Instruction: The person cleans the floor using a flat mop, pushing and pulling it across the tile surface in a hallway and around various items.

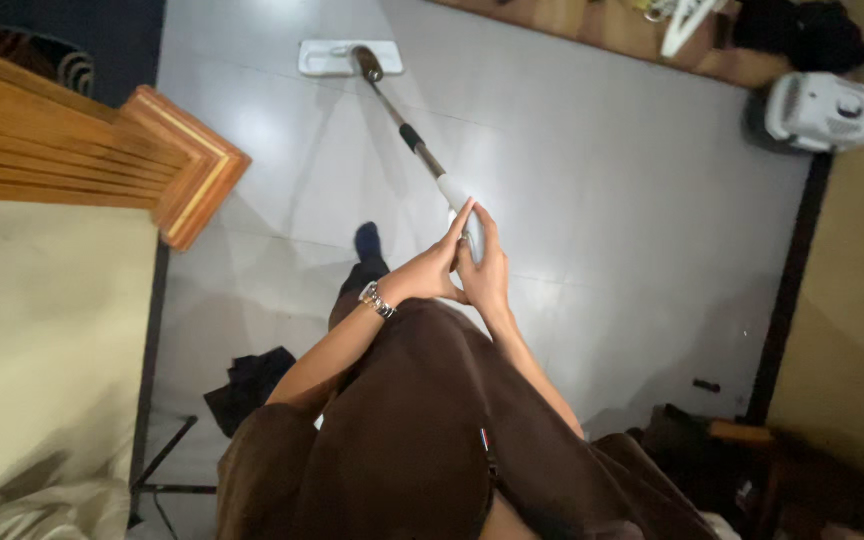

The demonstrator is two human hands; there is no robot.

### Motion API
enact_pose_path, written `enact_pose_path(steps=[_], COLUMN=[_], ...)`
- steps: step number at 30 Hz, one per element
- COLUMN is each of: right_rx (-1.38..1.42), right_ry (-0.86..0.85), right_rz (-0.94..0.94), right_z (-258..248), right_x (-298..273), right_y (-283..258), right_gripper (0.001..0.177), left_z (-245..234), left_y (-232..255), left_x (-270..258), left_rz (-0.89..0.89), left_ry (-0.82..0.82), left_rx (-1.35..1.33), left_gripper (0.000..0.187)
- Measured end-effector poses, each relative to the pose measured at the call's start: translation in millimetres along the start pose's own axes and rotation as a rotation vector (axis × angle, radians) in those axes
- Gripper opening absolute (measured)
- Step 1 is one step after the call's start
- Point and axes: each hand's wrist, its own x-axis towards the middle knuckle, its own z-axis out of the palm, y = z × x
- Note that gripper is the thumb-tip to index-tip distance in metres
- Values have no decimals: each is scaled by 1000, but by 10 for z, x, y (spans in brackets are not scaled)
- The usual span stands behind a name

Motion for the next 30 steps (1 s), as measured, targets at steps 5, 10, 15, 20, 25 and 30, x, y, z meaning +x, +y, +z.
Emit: enact_pose_path(steps=[5,10,15,20,25,30], right_rx=[29,93,184,374,460,291], right_ry=[140,184,285,239,155,59], right_rz=[-89,153,66,127,163,-87], right_z=[-461,-924,-1226,-1309,-1126,-985], right_x=[-855,-1976,-2859,-3212,-3197,-2993], right_y=[713,1133,1313,1434,1455,1432], right_gripper=[61,63,52,56,63,72], left_z=[1054,2230,2922,3048,3098,2974], left_y=[-91,-117,95,425,696,597], left_x=[-255,-708,-1134,-1480,-1752,-1649], left_rz=[113,195,-47,68,96,171], left_ry=[-61,-108,-299,-243,-25,77], left_rx=[0,-39,-62,-21,250,467], left_gripper=[154,156,147,145,143,128])
